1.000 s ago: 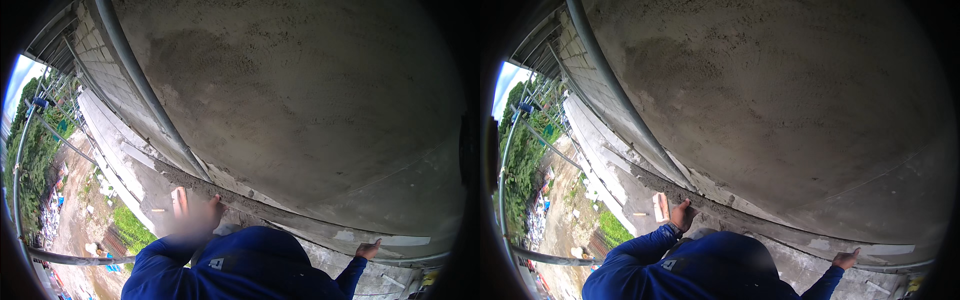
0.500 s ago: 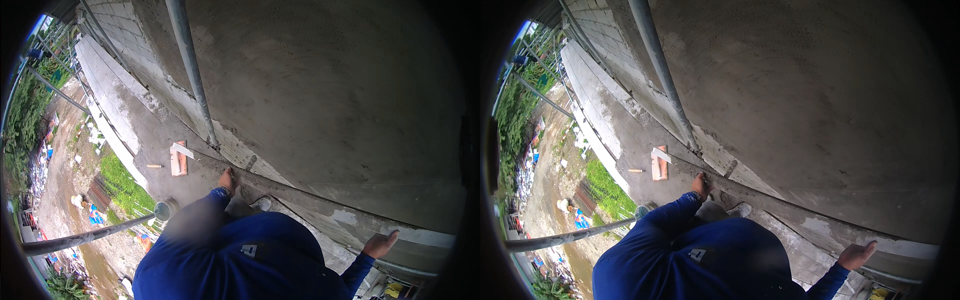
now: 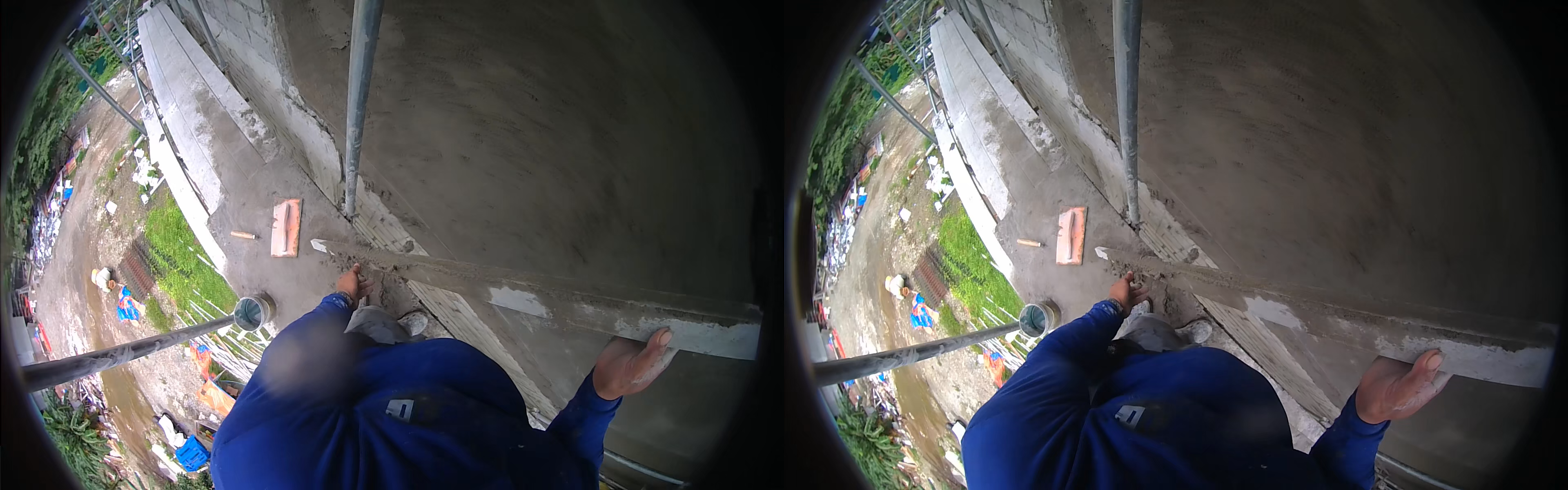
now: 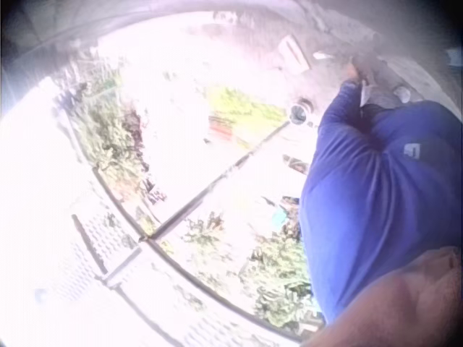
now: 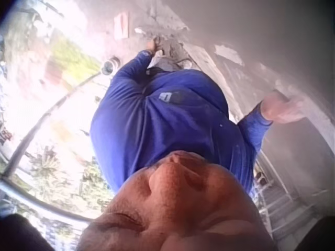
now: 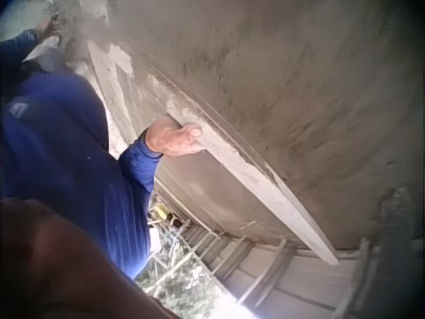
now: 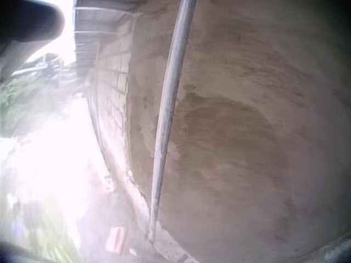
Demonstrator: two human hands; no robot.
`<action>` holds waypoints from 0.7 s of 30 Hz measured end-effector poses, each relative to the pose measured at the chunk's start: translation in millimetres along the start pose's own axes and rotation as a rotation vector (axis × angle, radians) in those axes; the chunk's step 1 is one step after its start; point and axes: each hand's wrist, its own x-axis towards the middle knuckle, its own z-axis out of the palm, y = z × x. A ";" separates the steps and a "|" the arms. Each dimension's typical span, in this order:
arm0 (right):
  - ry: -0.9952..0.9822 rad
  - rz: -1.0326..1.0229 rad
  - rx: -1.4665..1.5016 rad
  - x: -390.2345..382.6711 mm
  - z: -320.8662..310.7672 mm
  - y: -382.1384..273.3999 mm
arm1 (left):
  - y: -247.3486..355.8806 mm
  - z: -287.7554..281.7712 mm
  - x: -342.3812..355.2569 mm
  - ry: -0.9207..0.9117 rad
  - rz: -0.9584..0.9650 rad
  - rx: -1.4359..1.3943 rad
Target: The person uses a long straight edge to level and smooth wet cement plaster on an exterior wall. They repeatedly drag the tool across the surface to remove excess material and create a flat finish.
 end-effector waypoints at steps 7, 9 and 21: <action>0.023 0.179 0.528 36.9 65.4 -40.4 | -8.5 -36.7 -26.5 0.101 0.103 0.127; -0.013 0.180 0.586 43.8 79.0 -49.1 | -13.8 -36.4 -46.2 0.165 0.156 0.128; -0.266 0.224 0.571 51.3 139.4 9.4 | -74.0 -198.9 -44.6 0.531 0.353 0.214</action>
